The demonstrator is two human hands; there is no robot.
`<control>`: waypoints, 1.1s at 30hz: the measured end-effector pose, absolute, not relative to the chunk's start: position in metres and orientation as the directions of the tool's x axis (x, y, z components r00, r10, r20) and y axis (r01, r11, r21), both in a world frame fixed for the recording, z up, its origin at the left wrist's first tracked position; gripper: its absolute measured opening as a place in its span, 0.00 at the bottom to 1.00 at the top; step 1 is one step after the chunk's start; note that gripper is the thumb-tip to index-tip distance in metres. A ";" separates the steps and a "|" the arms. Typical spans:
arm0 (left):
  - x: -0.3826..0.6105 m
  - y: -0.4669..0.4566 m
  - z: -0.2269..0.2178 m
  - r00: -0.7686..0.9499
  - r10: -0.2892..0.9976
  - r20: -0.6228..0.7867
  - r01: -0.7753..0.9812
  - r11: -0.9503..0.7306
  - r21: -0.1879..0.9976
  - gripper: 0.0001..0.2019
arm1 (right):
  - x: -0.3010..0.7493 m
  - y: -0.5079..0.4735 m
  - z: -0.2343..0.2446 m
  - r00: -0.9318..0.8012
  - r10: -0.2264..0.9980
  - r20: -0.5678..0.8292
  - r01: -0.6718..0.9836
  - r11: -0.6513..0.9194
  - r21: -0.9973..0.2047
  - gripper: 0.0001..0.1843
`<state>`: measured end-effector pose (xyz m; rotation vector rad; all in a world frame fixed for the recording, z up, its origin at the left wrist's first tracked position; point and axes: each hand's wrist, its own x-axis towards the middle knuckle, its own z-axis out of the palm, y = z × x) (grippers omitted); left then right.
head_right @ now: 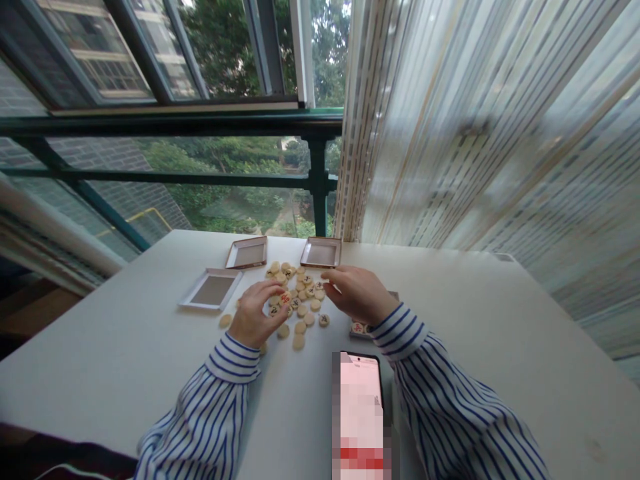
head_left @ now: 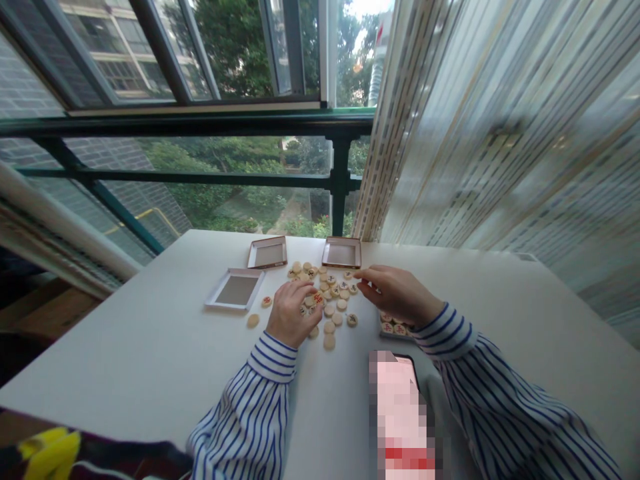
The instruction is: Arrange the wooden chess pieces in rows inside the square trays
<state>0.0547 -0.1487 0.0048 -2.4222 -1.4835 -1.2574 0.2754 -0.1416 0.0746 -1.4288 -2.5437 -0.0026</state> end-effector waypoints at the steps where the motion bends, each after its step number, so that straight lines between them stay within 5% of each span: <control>1: 0.057 -0.149 0.006 0.221 0.728 0.649 0.756 -0.549 0.357 0.09 | 0.277 -0.142 0.075 -0.498 0.842 0.205 0.843 0.526 -0.111 0.16; 33: 0.130 -0.143 0.036 0.397 0.700 0.593 0.662 -0.666 0.343 0.09 | 0.341 -0.156 0.064 -0.401 0.872 0.280 0.863 0.462 -0.205 0.15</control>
